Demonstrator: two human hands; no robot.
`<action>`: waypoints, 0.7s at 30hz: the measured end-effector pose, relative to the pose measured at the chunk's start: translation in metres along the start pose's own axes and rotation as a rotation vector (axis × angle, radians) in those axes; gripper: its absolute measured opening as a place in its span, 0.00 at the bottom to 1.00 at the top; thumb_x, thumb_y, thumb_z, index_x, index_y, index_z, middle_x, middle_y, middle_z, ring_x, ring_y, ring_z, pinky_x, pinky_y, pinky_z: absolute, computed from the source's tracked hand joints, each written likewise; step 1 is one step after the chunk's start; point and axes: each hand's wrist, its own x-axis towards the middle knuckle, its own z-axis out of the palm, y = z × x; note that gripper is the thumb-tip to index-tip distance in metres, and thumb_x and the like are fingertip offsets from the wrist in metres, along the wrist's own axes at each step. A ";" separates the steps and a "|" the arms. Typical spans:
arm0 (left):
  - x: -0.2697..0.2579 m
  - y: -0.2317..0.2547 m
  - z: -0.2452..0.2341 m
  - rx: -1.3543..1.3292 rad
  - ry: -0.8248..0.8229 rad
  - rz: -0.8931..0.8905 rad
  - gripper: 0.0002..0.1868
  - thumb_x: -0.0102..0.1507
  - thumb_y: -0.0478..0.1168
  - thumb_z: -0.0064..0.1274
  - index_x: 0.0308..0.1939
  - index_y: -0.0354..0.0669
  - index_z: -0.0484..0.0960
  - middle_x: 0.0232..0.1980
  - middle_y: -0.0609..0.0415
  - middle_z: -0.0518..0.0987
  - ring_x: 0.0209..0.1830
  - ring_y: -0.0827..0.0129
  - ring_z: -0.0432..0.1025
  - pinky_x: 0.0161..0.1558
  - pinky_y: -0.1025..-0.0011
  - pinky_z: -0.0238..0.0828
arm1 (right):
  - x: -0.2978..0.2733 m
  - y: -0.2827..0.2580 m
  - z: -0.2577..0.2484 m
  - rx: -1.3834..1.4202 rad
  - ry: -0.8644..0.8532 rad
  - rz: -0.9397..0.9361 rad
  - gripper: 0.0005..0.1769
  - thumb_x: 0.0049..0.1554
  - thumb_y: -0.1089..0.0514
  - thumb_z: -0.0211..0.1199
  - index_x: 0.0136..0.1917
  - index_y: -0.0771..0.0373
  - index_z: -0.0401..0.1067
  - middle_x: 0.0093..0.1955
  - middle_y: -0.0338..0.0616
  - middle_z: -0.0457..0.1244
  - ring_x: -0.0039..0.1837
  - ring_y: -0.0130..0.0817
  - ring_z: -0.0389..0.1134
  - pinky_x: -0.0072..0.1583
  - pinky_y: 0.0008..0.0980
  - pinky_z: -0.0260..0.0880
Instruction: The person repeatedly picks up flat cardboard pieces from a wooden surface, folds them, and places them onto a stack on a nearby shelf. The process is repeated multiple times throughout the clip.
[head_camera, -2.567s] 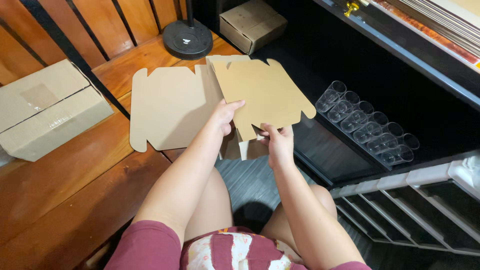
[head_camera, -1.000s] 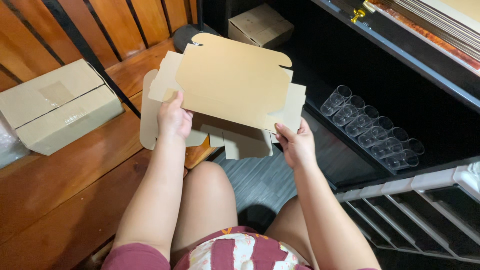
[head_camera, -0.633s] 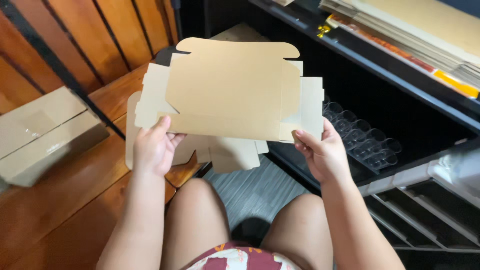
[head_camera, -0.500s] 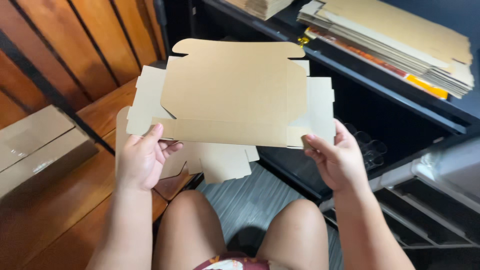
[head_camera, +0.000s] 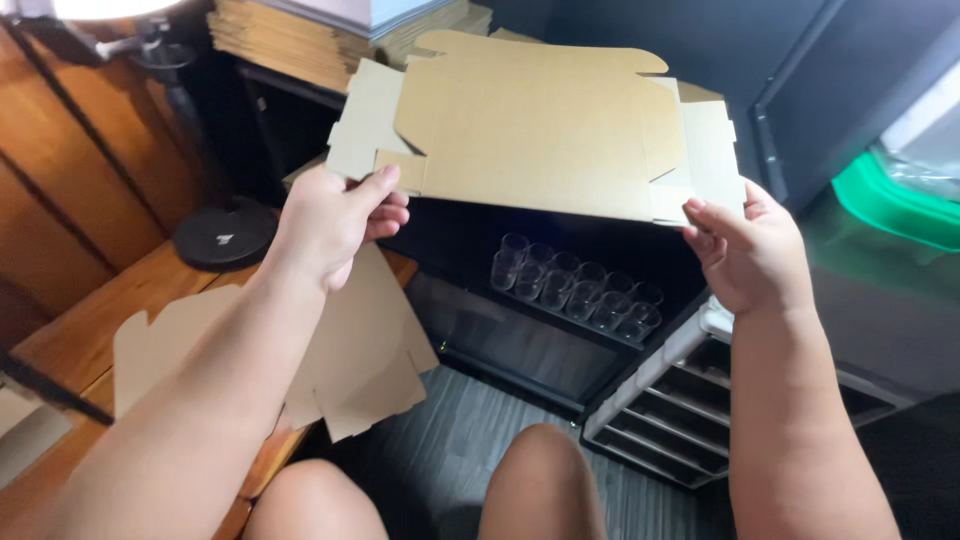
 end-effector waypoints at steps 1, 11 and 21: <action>0.005 0.010 0.011 -0.002 -0.012 0.006 0.09 0.68 0.41 0.56 0.41 0.36 0.82 0.33 0.50 0.82 0.28 0.72 0.77 0.30 0.81 0.77 | 0.008 -0.003 -0.005 -0.001 0.010 -0.009 0.18 0.55 0.63 0.68 0.59 0.57 0.71 0.46 0.35 0.68 0.47 0.18 0.70 0.44 0.11 0.73; 0.090 0.041 0.090 0.164 -0.013 -0.091 0.13 0.73 0.45 0.50 0.46 0.38 0.80 0.42 0.55 0.85 0.34 0.78 0.81 0.27 0.89 0.75 | 0.079 -0.016 -0.029 -0.045 0.118 -0.062 0.19 0.51 0.66 0.68 0.56 0.60 0.72 0.53 0.40 0.71 0.53 0.28 0.73 0.51 0.19 0.76; 0.156 0.032 0.121 0.308 0.126 -0.045 0.13 0.71 0.46 0.55 0.35 0.44 0.83 0.33 0.58 0.86 0.25 0.83 0.79 0.27 0.90 0.70 | 0.129 -0.015 -0.023 -0.537 0.264 -0.132 0.36 0.48 0.64 0.72 0.69 0.53 0.68 0.58 0.41 0.63 0.44 0.26 0.73 0.43 0.26 0.73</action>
